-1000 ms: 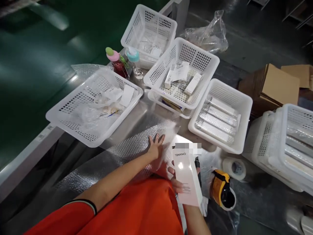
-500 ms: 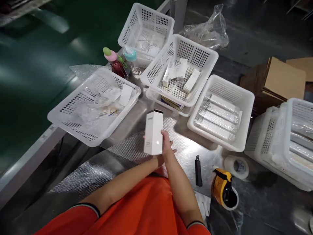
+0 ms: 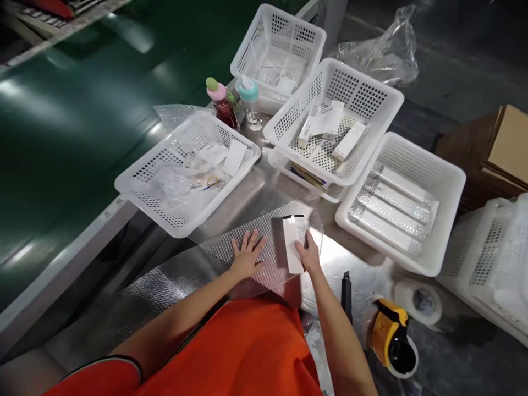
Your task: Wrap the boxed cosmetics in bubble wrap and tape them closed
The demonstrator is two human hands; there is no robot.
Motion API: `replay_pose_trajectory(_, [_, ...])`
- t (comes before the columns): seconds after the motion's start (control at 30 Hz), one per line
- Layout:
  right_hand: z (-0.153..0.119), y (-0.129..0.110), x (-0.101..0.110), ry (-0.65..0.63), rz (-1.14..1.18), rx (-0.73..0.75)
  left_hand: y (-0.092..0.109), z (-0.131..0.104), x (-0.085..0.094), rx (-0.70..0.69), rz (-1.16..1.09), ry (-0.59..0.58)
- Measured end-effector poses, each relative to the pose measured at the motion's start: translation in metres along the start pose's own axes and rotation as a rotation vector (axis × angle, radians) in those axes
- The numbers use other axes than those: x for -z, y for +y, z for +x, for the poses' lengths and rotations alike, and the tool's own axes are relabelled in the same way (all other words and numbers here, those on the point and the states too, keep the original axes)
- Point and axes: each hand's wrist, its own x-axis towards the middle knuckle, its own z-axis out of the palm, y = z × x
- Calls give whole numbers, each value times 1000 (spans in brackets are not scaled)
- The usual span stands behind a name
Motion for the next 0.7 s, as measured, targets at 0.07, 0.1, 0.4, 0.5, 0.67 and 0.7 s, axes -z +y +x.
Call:
replay_pose_trajectory(0.07, [-3,-8,-11,32,-337,30,-2,4,1,-11,-9,10])
replay_pose_trajectory(0.1, [-3,-13,-15,35,-489,23,-3,5,2,-14,-14,14])
replay_pose_trajectory(0.4, [6,-27,-31,69,-581,60,-12,8,4,-54,-55,-3])
replay_pose_trajectory(0.5, [10,-25,-21,-47,-247,-69,-12,8,4,-56,-42,-5])
replay_pose_trajectory(0.67, [2,-4,29,-247,384,-276,-15,10,7,-91,-43,-27])
replay_pose_trajectory(0.7, [-2,3,37,-280,467,-300,-17,11,9,-108,-44,-33])
